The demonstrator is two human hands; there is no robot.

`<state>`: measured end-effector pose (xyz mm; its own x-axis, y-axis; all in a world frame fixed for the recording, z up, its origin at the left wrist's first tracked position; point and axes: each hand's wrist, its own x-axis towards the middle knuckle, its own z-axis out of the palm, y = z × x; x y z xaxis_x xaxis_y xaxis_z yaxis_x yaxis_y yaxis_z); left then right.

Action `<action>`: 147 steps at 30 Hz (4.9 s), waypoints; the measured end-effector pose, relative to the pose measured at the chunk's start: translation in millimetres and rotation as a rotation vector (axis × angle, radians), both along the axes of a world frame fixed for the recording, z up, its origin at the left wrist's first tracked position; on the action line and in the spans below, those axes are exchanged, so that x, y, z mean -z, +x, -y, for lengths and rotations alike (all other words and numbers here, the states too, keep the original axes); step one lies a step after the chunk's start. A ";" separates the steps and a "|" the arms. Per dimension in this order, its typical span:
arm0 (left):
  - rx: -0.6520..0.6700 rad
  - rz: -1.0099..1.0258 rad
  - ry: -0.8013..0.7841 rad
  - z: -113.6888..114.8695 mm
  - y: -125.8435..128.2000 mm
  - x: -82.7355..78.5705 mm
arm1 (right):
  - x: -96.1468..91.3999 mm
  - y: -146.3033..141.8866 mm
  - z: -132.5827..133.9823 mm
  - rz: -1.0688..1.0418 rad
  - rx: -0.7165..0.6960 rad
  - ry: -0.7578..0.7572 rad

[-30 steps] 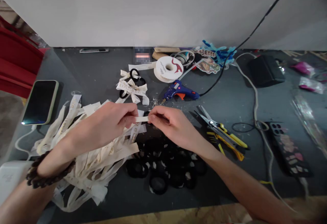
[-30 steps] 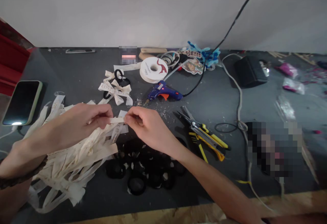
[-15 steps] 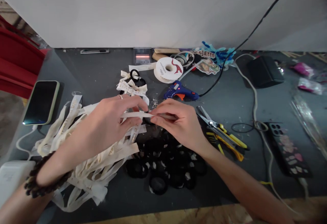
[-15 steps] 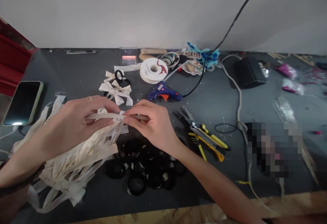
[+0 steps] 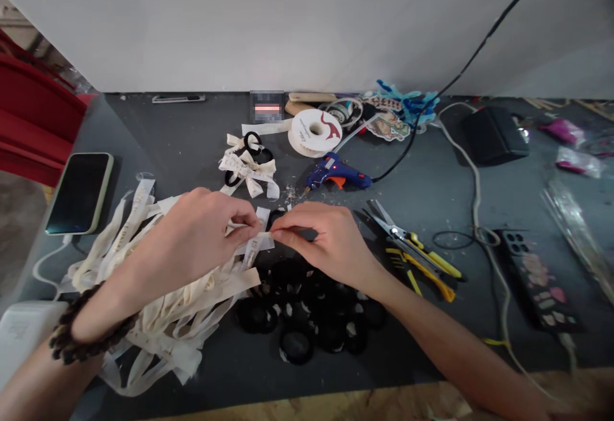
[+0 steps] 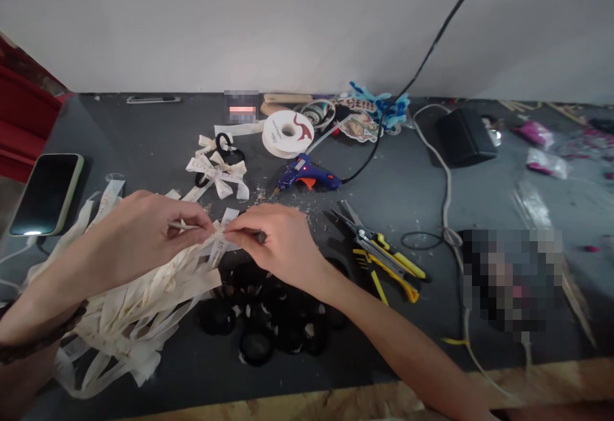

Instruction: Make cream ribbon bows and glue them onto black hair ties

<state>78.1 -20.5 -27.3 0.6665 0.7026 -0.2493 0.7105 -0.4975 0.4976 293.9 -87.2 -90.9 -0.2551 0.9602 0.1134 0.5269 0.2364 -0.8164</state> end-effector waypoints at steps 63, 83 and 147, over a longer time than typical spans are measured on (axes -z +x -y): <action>0.218 -0.216 -0.336 -18.9 -22.0 -7.2 | -10.5 27.9 -14.2 0.331 -0.172 -0.500; 0.753 0.244 -0.775 -23.3 -10.8 -12.6 | -18.8 41.6 -17.5 -0.237 -0.580 -0.479; 0.036 1.008 -0.950 -9.5 3.9 32.9 | 16.1 -12.2 3.5 -1.299 0.025 -0.311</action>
<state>81.9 -11.0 -60.1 0.8567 0.5153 -0.0225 -0.1605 0.3078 0.9378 281.7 -90.7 -107.1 -0.1120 0.9931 0.0358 -0.6668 -0.0484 -0.7437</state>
